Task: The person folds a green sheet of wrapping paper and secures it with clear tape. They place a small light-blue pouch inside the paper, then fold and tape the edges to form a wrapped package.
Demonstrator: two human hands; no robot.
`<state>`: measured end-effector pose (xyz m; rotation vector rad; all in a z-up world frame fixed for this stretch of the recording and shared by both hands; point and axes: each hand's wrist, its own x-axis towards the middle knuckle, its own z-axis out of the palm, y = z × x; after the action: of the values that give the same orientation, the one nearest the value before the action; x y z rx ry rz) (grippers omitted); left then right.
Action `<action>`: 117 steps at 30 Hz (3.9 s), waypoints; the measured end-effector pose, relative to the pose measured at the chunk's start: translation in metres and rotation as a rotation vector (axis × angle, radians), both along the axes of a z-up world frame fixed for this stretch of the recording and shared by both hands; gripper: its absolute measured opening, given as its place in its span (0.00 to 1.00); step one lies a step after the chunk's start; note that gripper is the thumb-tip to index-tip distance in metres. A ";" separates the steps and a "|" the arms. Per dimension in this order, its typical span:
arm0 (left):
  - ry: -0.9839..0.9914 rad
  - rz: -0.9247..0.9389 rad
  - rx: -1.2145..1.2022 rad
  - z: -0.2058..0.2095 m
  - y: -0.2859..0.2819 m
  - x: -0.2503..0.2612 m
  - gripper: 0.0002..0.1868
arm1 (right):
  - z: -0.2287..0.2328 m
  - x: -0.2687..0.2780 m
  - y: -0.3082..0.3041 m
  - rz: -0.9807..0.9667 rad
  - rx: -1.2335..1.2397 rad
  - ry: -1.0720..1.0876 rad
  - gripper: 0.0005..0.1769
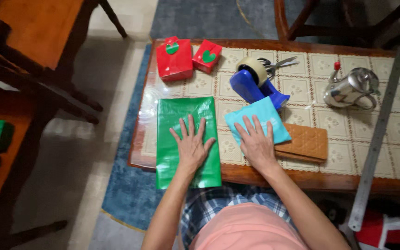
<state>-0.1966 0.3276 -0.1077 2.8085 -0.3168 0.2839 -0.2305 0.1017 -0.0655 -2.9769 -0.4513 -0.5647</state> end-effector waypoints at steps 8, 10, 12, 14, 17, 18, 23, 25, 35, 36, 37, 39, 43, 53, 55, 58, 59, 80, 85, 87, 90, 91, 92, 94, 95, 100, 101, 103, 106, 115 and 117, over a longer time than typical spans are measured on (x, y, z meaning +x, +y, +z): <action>0.064 0.080 0.002 -0.001 -0.077 -0.002 0.43 | -0.009 0.003 -0.030 0.059 0.070 -0.065 0.35; 0.067 0.081 -0.007 0.007 -0.085 0.003 0.43 | -0.011 0.005 -0.035 0.067 0.084 -0.093 0.34; 0.081 0.075 -0.012 0.012 -0.086 0.007 0.43 | -0.011 0.004 -0.041 0.074 0.099 -0.086 0.33; 0.174 0.088 -0.001 0.012 -0.084 0.013 0.40 | -0.010 -0.001 -0.050 0.073 0.118 -0.043 0.32; 0.108 0.006 -0.344 0.005 -0.087 0.043 0.39 | 0.000 0.005 -0.074 0.105 0.507 -0.023 0.16; 0.050 -0.036 -0.519 0.000 -0.088 0.058 0.39 | 0.004 0.010 -0.087 -0.025 0.577 0.010 0.12; 0.012 -0.165 -1.049 -0.013 -0.114 0.177 0.46 | 0.023 0.080 -0.130 -0.398 0.710 0.329 0.23; 0.142 -0.281 -1.280 -0.011 -0.121 0.206 0.46 | 0.023 0.097 -0.136 -0.239 0.705 0.371 0.33; 0.248 -0.269 -1.153 0.044 -0.150 0.170 0.54 | 0.023 0.073 -0.141 -0.120 0.768 0.303 0.30; 0.175 -0.341 -1.134 0.048 -0.155 0.171 0.52 | 0.021 0.069 -0.140 -0.136 0.772 0.285 0.30; 0.101 -0.413 -1.114 0.051 -0.160 0.172 0.50 | 0.018 0.064 -0.140 -0.218 0.773 0.328 0.30; 0.044 -0.550 -1.075 0.054 -0.179 0.182 0.46 | 0.011 0.055 -0.140 -0.385 0.770 0.413 0.29; 0.152 -0.729 -1.009 0.052 -0.231 0.210 0.37 | -0.007 0.039 -0.138 -0.382 0.635 0.119 0.27; 0.467 -0.791 -0.961 0.011 -0.340 0.254 0.27 | -0.009 0.046 -0.135 -0.511 0.795 0.056 0.25; 0.430 -0.813 -0.970 0.000 -0.341 0.260 0.27 | -0.008 0.050 -0.136 -0.507 0.754 0.064 0.25; 0.372 -0.844 -1.015 -0.003 -0.338 0.257 0.27 | 0.002 0.051 -0.143 -0.554 0.700 0.149 0.29; 0.321 -0.841 -0.997 -0.001 -0.331 0.254 0.27 | 0.009 0.055 -0.149 -0.582 0.721 0.210 0.32; -0.061 -0.159 0.058 -0.009 -0.016 0.062 0.42 | -0.036 0.047 -0.026 -0.115 0.036 0.017 0.34; -0.032 -0.193 0.006 0.007 -0.013 0.091 0.46 | -0.025 0.078 -0.019 -0.175 0.103 0.074 0.35; -0.015 -0.184 0.004 0.009 -0.010 0.090 0.45 | -0.017 0.080 -0.009 -0.247 0.120 0.155 0.34; -0.037 -0.186 -0.030 0.004 -0.007 0.094 0.41 | -0.017 0.057 0.022 -0.089 0.180 0.103 0.38; -0.047 -0.192 -0.049 0.000 -0.008 0.094 0.40 | -0.023 0.044 0.037 -0.012 0.202 0.147 0.40; -0.057 -0.190 -0.033 -0.004 -0.009 0.093 0.39 | -0.029 0.032 0.050 0.065 0.224 0.192 0.43; -0.086 -0.189 0.003 -0.008 -0.009 0.096 0.37 | -0.034 0.019 0.061 0.097 0.169 0.221 0.43; -0.086 -0.206 -0.014 -0.008 -0.008 0.097 0.37 | -0.035 0.016 0.063 0.112 0.145 0.232 0.43; -0.061 -0.441 0.032 -0.002 0.015 0.106 0.37 | 0.002 0.061 0.002 -0.167 0.088 0.532 0.21; -0.032 -0.480 0.036 -0.001 0.022 0.107 0.36 | 0.013 0.082 -0.014 -0.118 0.017 0.346 0.30; 0.027 -0.554 0.046 0.000 0.031 0.111 0.35 | 0.033 0.127 -0.045 -0.059 -0.100 0.271 0.57; 0.035 -0.436 0.083 0.007 0.021 0.129 0.27 | 0.042 0.167 -0.063 -0.134 -0.213 0.613 0.70; 0.082 -0.478 0.298 0.049 -0.021 0.186 0.42 | 0.057 0.193 -0.090 -0.062 0.106 0.747 0.49; -0.046 -0.515 0.213 0.043 -0.018 0.186 0.39 | 0.066 0.188 -0.106 -0.126 0.293 0.662 0.44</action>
<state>-0.0107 0.3092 -0.0649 2.7935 -1.1115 0.2032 -0.0424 -0.0045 0.0005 -2.6923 -0.1071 0.3295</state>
